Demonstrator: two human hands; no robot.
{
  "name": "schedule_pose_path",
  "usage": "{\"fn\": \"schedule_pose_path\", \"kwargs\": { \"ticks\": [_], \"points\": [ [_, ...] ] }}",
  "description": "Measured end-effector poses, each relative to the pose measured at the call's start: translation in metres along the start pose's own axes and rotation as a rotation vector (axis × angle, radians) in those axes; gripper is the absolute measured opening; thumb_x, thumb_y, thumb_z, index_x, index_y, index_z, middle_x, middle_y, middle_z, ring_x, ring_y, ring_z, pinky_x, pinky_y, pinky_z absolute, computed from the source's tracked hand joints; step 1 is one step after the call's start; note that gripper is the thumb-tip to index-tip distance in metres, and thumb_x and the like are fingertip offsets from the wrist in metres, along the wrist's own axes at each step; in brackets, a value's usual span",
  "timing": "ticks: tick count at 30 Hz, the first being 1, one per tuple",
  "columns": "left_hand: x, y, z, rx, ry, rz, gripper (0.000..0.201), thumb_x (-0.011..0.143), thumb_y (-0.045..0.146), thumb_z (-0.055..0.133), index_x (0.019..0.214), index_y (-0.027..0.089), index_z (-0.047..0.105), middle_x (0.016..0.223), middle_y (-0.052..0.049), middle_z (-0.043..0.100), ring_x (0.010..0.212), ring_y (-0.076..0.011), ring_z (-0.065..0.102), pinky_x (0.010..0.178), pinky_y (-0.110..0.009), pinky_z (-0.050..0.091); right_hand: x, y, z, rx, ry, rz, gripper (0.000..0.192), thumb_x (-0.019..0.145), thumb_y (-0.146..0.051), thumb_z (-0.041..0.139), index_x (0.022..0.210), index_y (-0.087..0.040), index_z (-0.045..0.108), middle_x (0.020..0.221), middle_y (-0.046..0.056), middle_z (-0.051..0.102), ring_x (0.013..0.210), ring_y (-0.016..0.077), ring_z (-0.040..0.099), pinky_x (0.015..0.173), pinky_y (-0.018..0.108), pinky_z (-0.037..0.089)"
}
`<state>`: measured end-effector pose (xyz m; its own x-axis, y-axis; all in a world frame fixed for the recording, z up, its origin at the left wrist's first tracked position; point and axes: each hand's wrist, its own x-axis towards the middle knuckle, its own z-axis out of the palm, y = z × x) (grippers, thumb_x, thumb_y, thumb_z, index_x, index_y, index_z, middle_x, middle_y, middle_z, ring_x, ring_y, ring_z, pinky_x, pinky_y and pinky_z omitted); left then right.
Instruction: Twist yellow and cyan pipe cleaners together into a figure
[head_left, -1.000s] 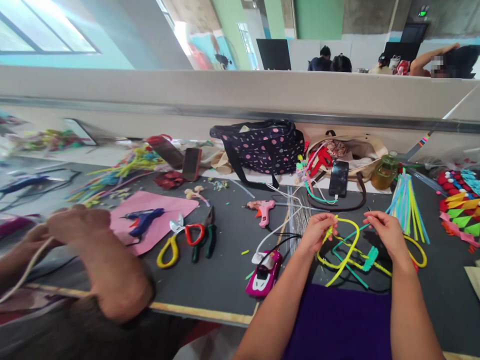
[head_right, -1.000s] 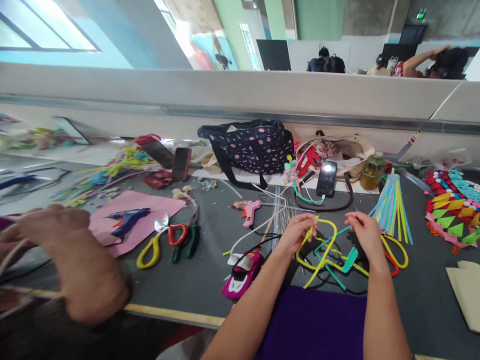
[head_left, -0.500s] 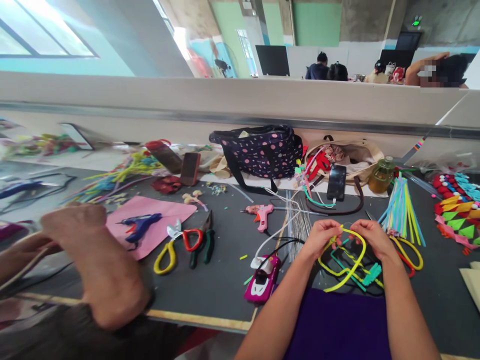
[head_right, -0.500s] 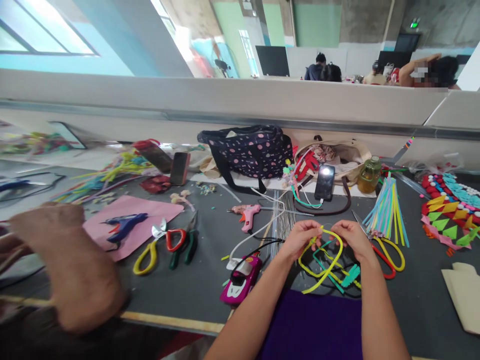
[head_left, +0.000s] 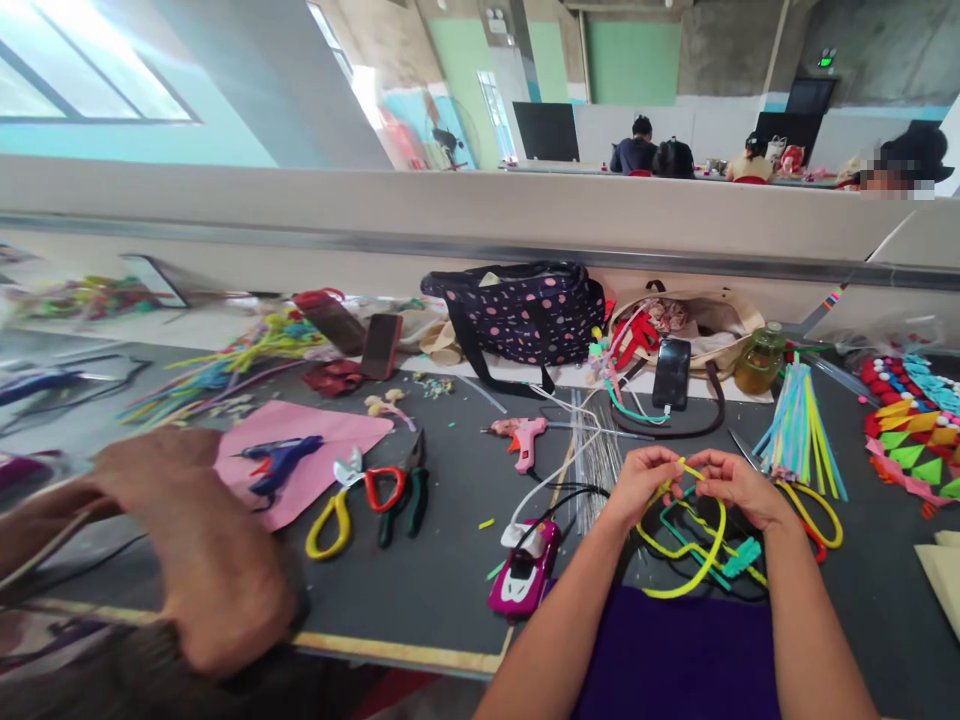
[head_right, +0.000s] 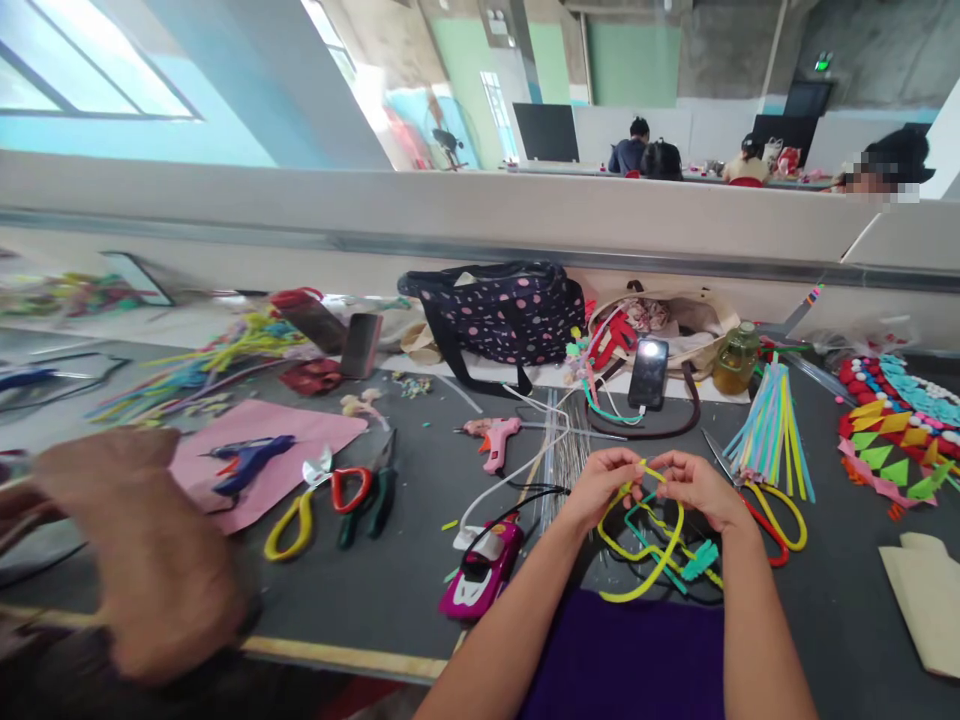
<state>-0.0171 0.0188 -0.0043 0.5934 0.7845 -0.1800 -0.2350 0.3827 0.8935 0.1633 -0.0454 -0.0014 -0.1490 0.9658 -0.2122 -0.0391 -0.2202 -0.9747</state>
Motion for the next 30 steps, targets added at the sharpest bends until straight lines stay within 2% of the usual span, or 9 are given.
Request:
{"fn": "schedule_pose_path", "kwargs": {
  "ticks": [3, 8, 10, 14, 17, 20, 25, 28, 30],
  "points": [
    [0.000, 0.001, 0.000, 0.005, 0.018, 0.016, 0.028, 0.061, 0.030, 0.079, 0.074, 0.011, 0.063, 0.056, 0.000, 0.061, 0.044, -0.0121, 0.060, 0.035, -0.017, 0.040, 0.004, 0.010, -0.012, -0.157, 0.116, -0.056, 0.036, 0.068, -0.038, 0.075, 0.096, -0.018, 0.067, 0.083, 0.001, 0.068, 0.070, 0.0144, 0.059, 0.064, 0.026, 0.043],
    [0.000, 0.002, 0.002, -0.003, 0.061, 0.028, 0.030, 0.060, 0.032, 0.079, 0.072, 0.012, 0.061, 0.057, 0.001, 0.060, 0.043, -0.0112, 0.060, 0.033, -0.015, 0.037, 0.001, 0.015, -0.028, -0.514, 0.360, -0.121, 0.027, 0.075, -0.040, 0.065, 0.092, -0.020, 0.072, 0.084, 0.004, 0.072, 0.076, 0.0209, 0.062, 0.070, 0.031, 0.046],
    [0.000, 0.003, 0.002, -0.002, 0.070, 0.030, 0.031, 0.059, 0.032, 0.079, 0.072, 0.012, 0.060, 0.058, 0.001, 0.060, 0.043, -0.0111, 0.060, 0.032, -0.015, 0.037, -0.004, 0.011, -0.029, -0.662, 0.519, -0.176, 0.025, 0.079, -0.042, 0.061, 0.088, -0.022, 0.072, 0.086, 0.005, 0.072, 0.076, 0.0218, 0.062, 0.071, 0.032, 0.045],
    [-0.002, 0.004, 0.003, 0.001, 0.057, 0.019, 0.031, 0.059, 0.032, 0.079, 0.073, 0.012, 0.060, 0.057, 0.001, 0.060, 0.043, -0.0113, 0.059, 0.032, -0.015, 0.036, -0.012, 0.002, -0.022, -0.901, 0.868, -0.371, 0.027, 0.088, -0.042, 0.053, 0.090, -0.023, 0.072, 0.091, 0.007, 0.071, 0.079, 0.0227, 0.063, 0.073, 0.034, 0.045],
    [-0.003, 0.005, 0.005, -0.013, 0.044, 0.015, 0.030, 0.059, 0.032, 0.079, 0.073, 0.012, 0.060, 0.058, 0.001, 0.061, 0.043, -0.0112, 0.059, 0.032, -0.016, 0.035, -0.013, -0.004, -0.014, -0.924, 1.038, -0.548, 0.029, 0.092, -0.038, 0.048, 0.095, -0.022, 0.071, 0.093, 0.008, 0.070, 0.088, 0.0230, 0.064, 0.079, 0.034, 0.047],
    [-0.004, 0.006, 0.006, -0.032, 0.039, 0.010, 0.030, 0.059, 0.031, 0.080, 0.072, 0.012, 0.060, 0.058, 0.001, 0.061, 0.043, -0.0113, 0.059, 0.032, -0.016, 0.035, -0.013, -0.009, -0.006, -0.808, 1.079, -0.641, 0.027, 0.093, -0.037, 0.047, 0.100, -0.021, 0.069, 0.099, 0.009, 0.069, 0.094, 0.0224, 0.064, 0.085, 0.036, 0.050],
    [-0.004, 0.004, 0.006, -0.061, 0.046, 0.010, 0.031, 0.059, 0.031, 0.080, 0.073, 0.012, 0.061, 0.059, 0.001, 0.062, 0.045, -0.0112, 0.060, 0.032, -0.016, 0.035, -0.010, -0.011, 0.009, -0.411, 0.975, -0.577, 0.027, 0.088, -0.040, 0.057, 0.105, -0.020, 0.061, 0.100, 0.009, 0.064, 0.081, 0.0201, 0.069, 0.066, 0.032, 0.057],
    [-0.003, 0.002, 0.005, -0.060, 0.054, 0.016, 0.033, 0.060, 0.033, 0.081, 0.075, 0.012, 0.061, 0.061, 0.000, 0.062, 0.048, -0.0121, 0.062, 0.035, -0.016, 0.038, -0.009, -0.011, 0.016, -0.335, 0.950, -0.547, 0.025, 0.085, -0.041, 0.060, 0.098, -0.020, 0.059, 0.093, 0.007, 0.062, 0.071, 0.0181, 0.069, 0.064, 0.031, 0.057],
    [-0.002, 0.002, 0.004, -0.064, 0.059, 0.012, 0.033, 0.060, 0.033, 0.081, 0.076, 0.011, 0.062, 0.062, 0.000, 0.062, 0.050, -0.0123, 0.063, 0.036, -0.016, 0.039, -0.009, -0.013, 0.018, -0.346, 0.975, -0.584, 0.028, 0.083, -0.042, 0.063, 0.100, -0.020, 0.059, 0.107, 0.010, 0.059, 0.073, 0.0171, 0.069, 0.065, 0.031, 0.057]
  ]
}}
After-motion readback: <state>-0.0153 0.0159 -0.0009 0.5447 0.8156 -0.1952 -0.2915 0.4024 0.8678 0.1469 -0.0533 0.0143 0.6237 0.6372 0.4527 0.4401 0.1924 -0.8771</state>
